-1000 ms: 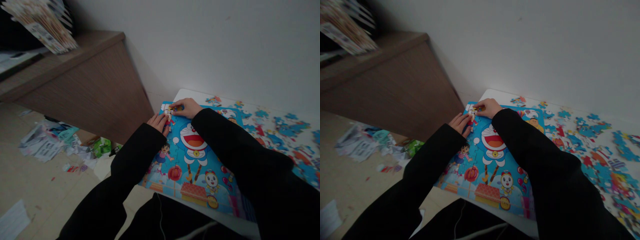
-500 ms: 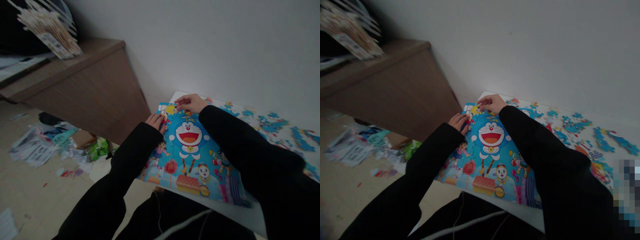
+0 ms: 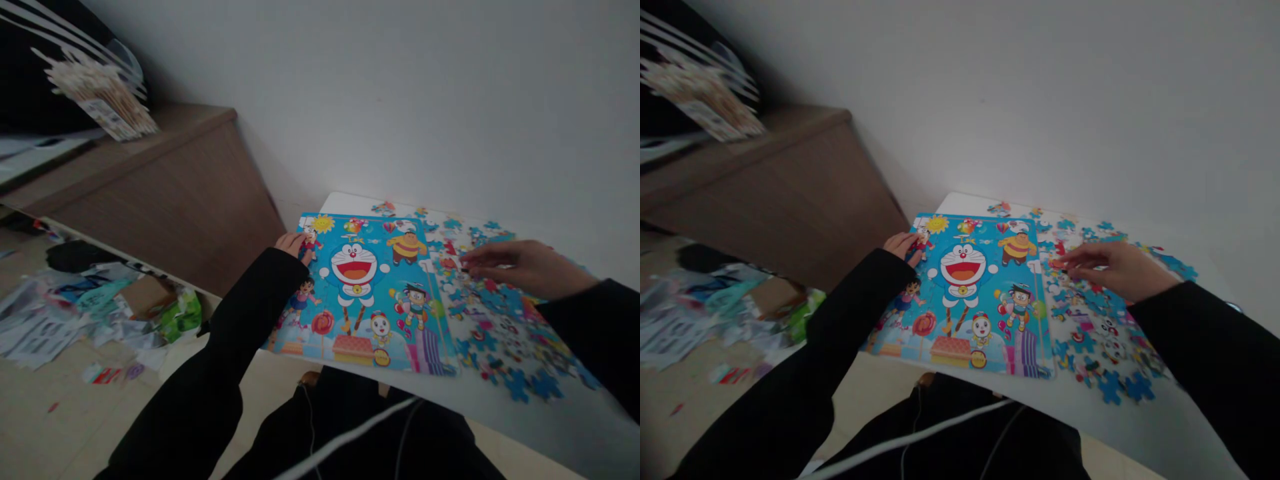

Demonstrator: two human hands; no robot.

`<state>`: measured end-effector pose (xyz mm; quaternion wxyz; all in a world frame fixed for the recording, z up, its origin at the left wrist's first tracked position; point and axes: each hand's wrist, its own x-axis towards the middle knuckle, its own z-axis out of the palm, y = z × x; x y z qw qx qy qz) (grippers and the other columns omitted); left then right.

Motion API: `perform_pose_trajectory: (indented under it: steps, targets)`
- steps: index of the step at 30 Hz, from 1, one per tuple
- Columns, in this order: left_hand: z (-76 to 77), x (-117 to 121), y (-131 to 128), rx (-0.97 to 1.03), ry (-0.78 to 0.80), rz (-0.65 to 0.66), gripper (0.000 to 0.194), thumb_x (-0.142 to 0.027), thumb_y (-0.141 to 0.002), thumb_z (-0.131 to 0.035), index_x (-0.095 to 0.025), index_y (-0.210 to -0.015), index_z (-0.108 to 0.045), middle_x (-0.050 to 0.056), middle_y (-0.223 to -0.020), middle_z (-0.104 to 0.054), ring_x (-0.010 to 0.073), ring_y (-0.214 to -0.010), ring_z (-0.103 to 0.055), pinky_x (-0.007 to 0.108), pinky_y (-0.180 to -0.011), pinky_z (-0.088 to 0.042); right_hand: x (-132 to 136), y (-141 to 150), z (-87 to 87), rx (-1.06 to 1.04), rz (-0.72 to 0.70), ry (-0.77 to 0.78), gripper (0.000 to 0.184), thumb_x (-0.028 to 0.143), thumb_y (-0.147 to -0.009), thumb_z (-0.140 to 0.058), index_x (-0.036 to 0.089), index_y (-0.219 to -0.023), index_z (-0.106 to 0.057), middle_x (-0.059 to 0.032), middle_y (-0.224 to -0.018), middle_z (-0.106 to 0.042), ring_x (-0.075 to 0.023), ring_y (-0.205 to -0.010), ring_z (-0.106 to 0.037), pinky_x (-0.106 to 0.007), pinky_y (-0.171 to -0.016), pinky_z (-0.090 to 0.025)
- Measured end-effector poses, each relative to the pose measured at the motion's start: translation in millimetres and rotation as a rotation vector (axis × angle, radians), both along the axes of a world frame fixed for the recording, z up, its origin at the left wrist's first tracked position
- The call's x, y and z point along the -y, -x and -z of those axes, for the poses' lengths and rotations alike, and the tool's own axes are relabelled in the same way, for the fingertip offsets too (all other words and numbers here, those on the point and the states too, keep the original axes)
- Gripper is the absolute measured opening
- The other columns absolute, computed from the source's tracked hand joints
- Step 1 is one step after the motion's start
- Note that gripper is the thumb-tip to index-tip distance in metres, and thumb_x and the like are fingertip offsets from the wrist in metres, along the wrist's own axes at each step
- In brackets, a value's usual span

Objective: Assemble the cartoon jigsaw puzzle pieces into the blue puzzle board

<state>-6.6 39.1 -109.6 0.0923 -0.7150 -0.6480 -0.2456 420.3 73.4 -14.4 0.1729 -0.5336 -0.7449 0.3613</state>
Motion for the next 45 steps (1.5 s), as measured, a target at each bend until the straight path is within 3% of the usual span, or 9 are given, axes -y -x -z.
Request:
perform_pose_trajectory:
  steps: [4, 7, 9, 14, 19, 24, 29, 38, 45]
  targets:
    - [-3.5, 1.8, -0.4, 0.017, -0.006, -0.029, 0.044, -0.038, -0.084, -0.042, -0.013, -0.117, -0.056, 0.013, -0.118, -0.059, 0.0287, -0.113, -0.050, 0.044, -0.101, -0.038, 0.3, -41.7, 25.2, 0.199, 0.089, -0.103, 0.041, 0.071, -0.048, -0.066, 0.037, -0.069, -0.072, -0.0162, -0.069, -0.069, -0.0207, -0.060, -0.065, -0.036, -0.056, -0.044]
    - [-7.7, 3.5, -0.6, 0.022, 0.023, -0.056, 0.041, -0.038, -0.083, -0.044, -0.014, -0.115, -0.056, 0.011, -0.117, -0.059, 0.0276, -0.113, -0.050, 0.041, -0.101, -0.038, -7.6, -31.0, 20.6, 0.347, 0.011, -0.293, 0.038, 0.068, -0.059, -0.061, 0.034, -0.072, -0.073, -0.0139, -0.074, -0.070, -0.0239, -0.064, -0.065, -0.038, -0.056, -0.045]
    - [-10.3, 4.1, -0.6, 0.036, 0.052, -0.074, 0.039, -0.036, -0.081, -0.047, -0.014, -0.112, -0.056, 0.010, -0.114, -0.059, 0.0269, -0.111, -0.051, 0.040, -0.099, -0.039, -12.7, -1.9, 6.4, 0.378, -0.113, -0.318, 0.035, 0.058, -0.073, -0.055, 0.030, -0.083, -0.073, -0.0095, -0.082, -0.071, -0.0254, -0.074, -0.066, -0.037, -0.063, -0.048]
    - [-11.7, 4.4, 0.0, 0.118, 0.096, -0.126, 0.039, -0.034, -0.077, -0.054, -0.014, -0.110, -0.055, 0.011, -0.107, -0.060, 0.0279, -0.103, -0.054, 0.041, -0.093, -0.043, -22.7, 115.2, -21.4, 0.357, -0.458, -0.333, 0.031, 0.039, -0.085, -0.048, 0.023, -0.098, -0.070, -0.0047, -0.085, -0.072, -0.0197, -0.078, -0.065, -0.031, -0.070, -0.049]
    - [-13.7, 9.4, -1.6, 0.130, 0.040, -0.132, 0.035, -0.033, -0.076, -0.058, -0.015, -0.106, -0.056, 0.010, -0.103, -0.060, 0.0262, -0.099, -0.055, 0.038, -0.089, -0.046, -43.5, 227.3, -6.3, 0.384, -0.528, -0.486, 0.028, 0.027, -0.086, -0.049, 0.021, -0.107, -0.067, -0.0059, -0.110, -0.067, -0.0236, -0.101, -0.060, -0.036, -0.085, -0.046]
    - [-16.6, 13.8, -2.1, 0.075, -0.109, 0.047, 0.024, -0.034, -0.074, -0.063, -0.016, -0.089, -0.062, 0.008, -0.091, -0.062, 0.0220, -0.088, -0.058, 0.034, -0.081, -0.048, -73.6, 285.2, 19.3, 0.316, -0.532, -0.408, 0.031, 0.022, -0.087, -0.050, 0.021, -0.115, -0.064, -0.0069, -0.113, -0.065, -0.0223, -0.104, -0.060, -0.034, -0.090, -0.044]
    - [-7.0, 11.2, -3.5, 0.086, -0.201, 0.322, 0.015, -0.030, -0.084, -0.057, -0.017, -0.085, -0.063, 0.005, -0.087, -0.066, 0.0151, -0.081, -0.062, 0.027, -0.075, -0.050, -84.8, 293.8, 37.3, 0.203, -0.654, -0.408, 0.027, 0.020, -0.084, -0.056, 0.021, -0.108, -0.067, -0.0045, -0.109, -0.067, -0.0194, -0.102, -0.061, -0.031, -0.091, -0.043]
    - [2.6, 10.9, -3.9, 0.116, -0.289, 0.367, 0.010, -0.024, -0.084, -0.060, -0.014, -0.086, -0.063, 0.006, -0.086, -0.067, 0.0141, -0.078, -0.064, 0.025, -0.070, -0.053, -80.6, 291.0, 53.8, -0.122, -0.523, -0.315, 0.015, 0.016, -0.076, -0.065, 0.018, -0.089, -0.071, -0.0054, -0.093, -0.071, -0.0175, -0.088, -0.064, -0.030, -0.084, -0.048]
    - [1.5, 12.5, -3.5, 0.126, -0.285, 0.379, 0.010, -0.023, -0.084, -0.060, -0.016, -0.089, -0.061, 0.005, -0.089, -0.067, 0.0138, -0.080, -0.064, 0.025, -0.071, -0.053, -87.6, 293.3, 61.6, -0.449, -0.341, 0.038, 0.009, 0.013, -0.069, -0.067, 0.016, -0.078, -0.069, -0.0008, -0.072, -0.069, -0.0124, -0.067, -0.063, -0.027, -0.068, -0.052]
